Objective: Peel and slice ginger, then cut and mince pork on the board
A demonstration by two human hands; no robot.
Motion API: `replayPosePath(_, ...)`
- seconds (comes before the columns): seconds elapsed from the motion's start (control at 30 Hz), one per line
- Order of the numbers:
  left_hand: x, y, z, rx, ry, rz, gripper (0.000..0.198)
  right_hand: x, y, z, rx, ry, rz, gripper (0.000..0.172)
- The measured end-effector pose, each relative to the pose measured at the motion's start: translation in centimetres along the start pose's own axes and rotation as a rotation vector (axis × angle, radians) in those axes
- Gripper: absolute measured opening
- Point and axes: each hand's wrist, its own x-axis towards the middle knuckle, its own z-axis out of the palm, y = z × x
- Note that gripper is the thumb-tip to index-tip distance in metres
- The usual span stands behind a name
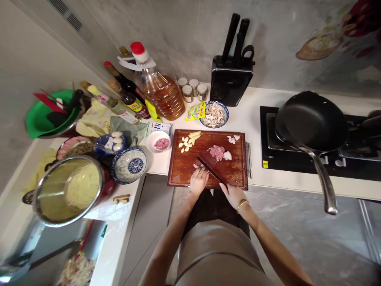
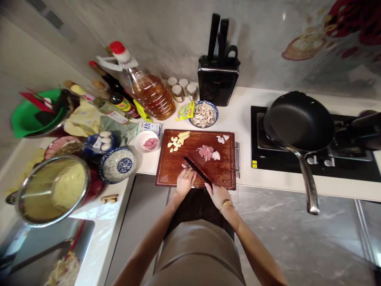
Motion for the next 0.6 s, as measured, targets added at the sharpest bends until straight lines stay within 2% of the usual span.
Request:
replayPosePath(0.1,0.4,-0.1,0.3,0.027,0.038,0.024,0.025,0.4,-0.4,-1.1,-0.087,-0.077,-0.006,0.056)
replayPosePath(0.23,0.8,-0.2,0.6,0.026,0.051,0.051,0.027,1.1,-0.7,-1.8,-0.083,-0.114,-0.005,0.058)
replayPosePath(0.6,1.0,0.2,0.7,0.026,0.062,0.049,0.027,3.4,-1.1,-2.5,-0.047,-0.145,-0.011,0.065)
